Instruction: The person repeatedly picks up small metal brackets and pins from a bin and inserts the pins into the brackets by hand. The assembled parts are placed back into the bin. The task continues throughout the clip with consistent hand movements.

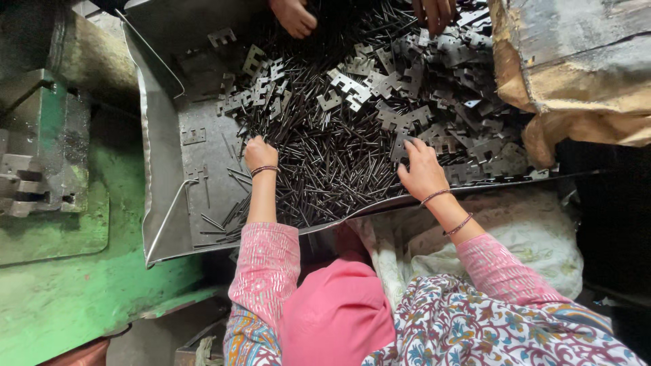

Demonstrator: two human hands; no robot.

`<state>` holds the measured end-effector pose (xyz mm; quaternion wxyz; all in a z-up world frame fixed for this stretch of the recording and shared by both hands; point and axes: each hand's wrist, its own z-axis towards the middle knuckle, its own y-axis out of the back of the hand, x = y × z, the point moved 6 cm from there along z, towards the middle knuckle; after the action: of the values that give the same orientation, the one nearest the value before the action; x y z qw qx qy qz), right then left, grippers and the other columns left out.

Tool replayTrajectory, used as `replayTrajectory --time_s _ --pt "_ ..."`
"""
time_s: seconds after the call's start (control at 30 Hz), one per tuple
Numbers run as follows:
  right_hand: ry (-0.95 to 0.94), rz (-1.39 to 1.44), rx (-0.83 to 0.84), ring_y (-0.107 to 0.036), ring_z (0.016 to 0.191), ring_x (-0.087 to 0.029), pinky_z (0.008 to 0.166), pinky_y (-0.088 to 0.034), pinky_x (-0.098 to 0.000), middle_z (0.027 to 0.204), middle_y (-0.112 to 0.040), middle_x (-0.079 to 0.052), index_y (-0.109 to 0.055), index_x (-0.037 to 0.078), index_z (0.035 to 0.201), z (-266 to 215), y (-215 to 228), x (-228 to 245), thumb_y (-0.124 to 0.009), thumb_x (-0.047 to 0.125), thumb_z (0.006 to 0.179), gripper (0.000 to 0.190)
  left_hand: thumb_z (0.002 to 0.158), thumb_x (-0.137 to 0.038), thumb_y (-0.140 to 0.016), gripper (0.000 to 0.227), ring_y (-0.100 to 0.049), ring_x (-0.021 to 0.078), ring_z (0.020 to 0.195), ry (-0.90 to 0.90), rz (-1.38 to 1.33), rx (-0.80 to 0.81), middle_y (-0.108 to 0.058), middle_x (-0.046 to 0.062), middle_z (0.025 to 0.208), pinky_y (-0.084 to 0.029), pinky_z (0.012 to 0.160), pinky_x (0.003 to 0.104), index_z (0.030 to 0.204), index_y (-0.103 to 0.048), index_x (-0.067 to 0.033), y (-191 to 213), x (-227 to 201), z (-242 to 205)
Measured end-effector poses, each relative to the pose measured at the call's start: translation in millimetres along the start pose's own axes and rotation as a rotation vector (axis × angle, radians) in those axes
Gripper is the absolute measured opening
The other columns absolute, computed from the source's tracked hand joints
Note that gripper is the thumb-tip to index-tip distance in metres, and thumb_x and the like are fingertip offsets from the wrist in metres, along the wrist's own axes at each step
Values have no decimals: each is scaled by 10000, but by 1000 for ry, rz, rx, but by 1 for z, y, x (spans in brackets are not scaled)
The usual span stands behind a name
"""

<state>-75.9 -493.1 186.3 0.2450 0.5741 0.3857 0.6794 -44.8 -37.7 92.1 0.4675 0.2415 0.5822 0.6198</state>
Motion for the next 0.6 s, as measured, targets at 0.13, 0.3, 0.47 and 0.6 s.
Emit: replayTrajectory --time_s 0.13,0.3,0.47,0.6 --pt "42 -81 38 -421 1316 -437 1086 -416 -487 1486 -439 -260 -475 -58 1427 10 -14 -11 -762 172 778 745 883 -103 -703 181 -703 391 861 -240 -298 -109 -709 219 974 -580 792 469 1041 -703 -15 44 -88 -27" --pt "39 -268 140 -510 1268 -394 1001 -500 -456 1348 -546 -191 -483 -3 1424 29 -31 -21 -763 98 779 711 782 -15 -749 512 -755 199 833 69 -1096 531 -754 118 1017 -613 753 329 1278 -636 -72 38 -166 -97" --pt "35 -330 146 -587 1175 -375 974 -525 -449 1187 -619 -171 -552 7 1340 38 -28 -20 -786 114 827 573 759 36 -780 603 -726 189 751 309 -1360 815 -720 104 950 -613 631 346 1301 -553 -100 11 -178 -139" --pt "101 -132 40 -577 1193 -391 1015 -495 -447 1255 -629 -193 -587 9 1359 31 -11 6 -807 126 800 611 776 53 -794 517 -725 182 785 329 -1411 896 -724 98 975 -618 650 346 1251 -616 -47 -28 -170 -149"
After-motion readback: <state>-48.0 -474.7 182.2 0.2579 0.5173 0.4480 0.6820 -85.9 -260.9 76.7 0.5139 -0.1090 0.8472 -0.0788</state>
